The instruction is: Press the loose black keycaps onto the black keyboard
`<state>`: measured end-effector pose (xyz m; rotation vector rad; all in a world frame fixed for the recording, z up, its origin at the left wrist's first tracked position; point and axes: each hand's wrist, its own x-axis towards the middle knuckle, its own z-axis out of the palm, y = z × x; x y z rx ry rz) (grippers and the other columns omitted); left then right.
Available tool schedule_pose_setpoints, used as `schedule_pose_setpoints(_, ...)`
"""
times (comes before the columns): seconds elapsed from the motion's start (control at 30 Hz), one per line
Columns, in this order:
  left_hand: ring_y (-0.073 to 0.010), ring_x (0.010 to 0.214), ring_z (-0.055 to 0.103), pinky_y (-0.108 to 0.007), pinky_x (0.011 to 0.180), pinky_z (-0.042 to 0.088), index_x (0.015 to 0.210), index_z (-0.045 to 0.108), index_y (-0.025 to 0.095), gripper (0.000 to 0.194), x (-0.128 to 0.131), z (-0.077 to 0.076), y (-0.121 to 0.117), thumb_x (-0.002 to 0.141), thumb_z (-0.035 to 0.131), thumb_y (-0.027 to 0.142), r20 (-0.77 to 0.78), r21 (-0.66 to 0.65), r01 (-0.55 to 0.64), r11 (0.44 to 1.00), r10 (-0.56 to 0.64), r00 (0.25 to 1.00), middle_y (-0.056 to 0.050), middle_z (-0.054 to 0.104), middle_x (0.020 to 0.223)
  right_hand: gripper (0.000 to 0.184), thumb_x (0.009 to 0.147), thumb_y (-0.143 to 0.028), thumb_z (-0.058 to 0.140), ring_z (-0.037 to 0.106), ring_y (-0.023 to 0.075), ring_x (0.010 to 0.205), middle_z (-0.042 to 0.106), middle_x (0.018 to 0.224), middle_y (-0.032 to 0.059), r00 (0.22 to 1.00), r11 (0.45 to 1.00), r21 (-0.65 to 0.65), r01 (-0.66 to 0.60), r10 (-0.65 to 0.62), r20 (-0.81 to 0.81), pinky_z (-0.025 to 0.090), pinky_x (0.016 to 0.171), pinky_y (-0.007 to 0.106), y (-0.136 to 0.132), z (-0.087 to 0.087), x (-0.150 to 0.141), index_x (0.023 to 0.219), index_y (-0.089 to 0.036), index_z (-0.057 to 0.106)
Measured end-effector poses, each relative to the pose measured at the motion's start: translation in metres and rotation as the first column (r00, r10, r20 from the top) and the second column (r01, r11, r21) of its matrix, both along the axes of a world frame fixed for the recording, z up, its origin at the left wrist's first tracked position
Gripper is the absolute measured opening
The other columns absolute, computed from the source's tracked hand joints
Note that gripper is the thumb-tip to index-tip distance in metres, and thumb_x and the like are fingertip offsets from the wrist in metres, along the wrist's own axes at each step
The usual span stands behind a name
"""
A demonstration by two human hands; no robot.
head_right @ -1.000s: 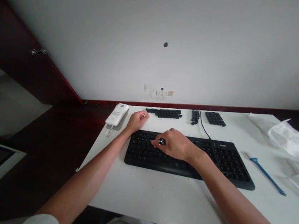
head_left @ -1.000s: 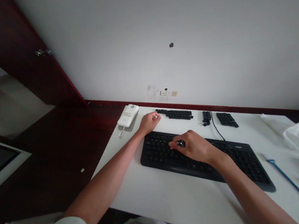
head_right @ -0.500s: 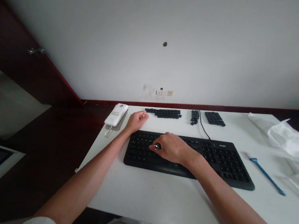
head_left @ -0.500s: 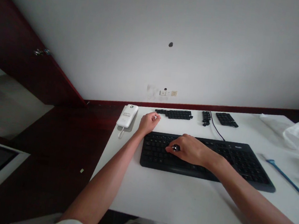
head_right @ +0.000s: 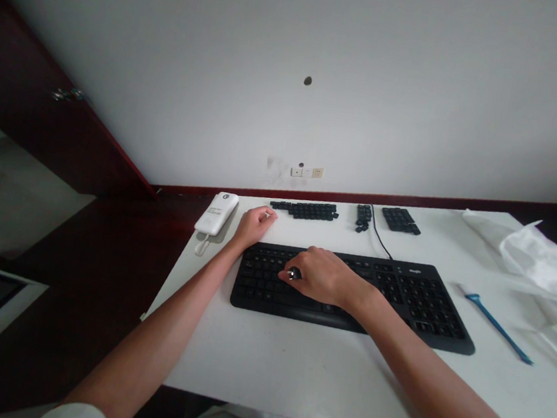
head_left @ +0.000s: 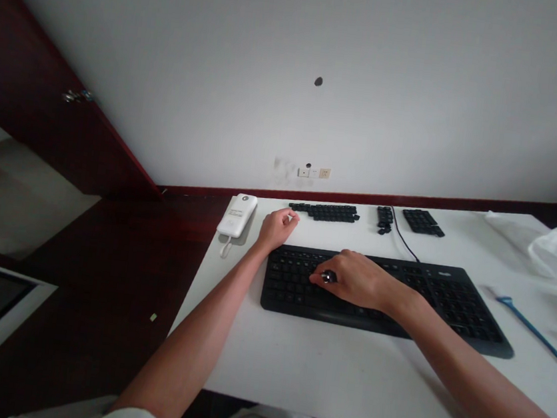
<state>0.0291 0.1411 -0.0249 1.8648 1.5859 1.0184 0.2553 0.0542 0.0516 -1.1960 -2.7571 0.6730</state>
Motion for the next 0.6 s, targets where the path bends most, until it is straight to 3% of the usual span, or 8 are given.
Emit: schedule_pose_setpoints(0.6, -0.0109, 0.055, 0.042, -0.025, 0.06, 0.028, 0.089, 0.074, 0.019, 0.023, 0.0001, -0.0012, 0.001, 0.092, 0.059, 0.036, -0.013, 0.004, -0.003, 1.0, 0.003, 1.0, 0.006, 0.049, 0.055, 0.03, 0.101, -0.039, 0.057, 0.079, 0.0288, 0.087, 0.084, 0.094, 0.0062, 0.999, 1.0, 0.023, 0.011, -0.011, 0.031, 0.051, 0.075, 0.035, -0.0011, 0.0011, -0.0026, 0.102, -0.027, 0.085)
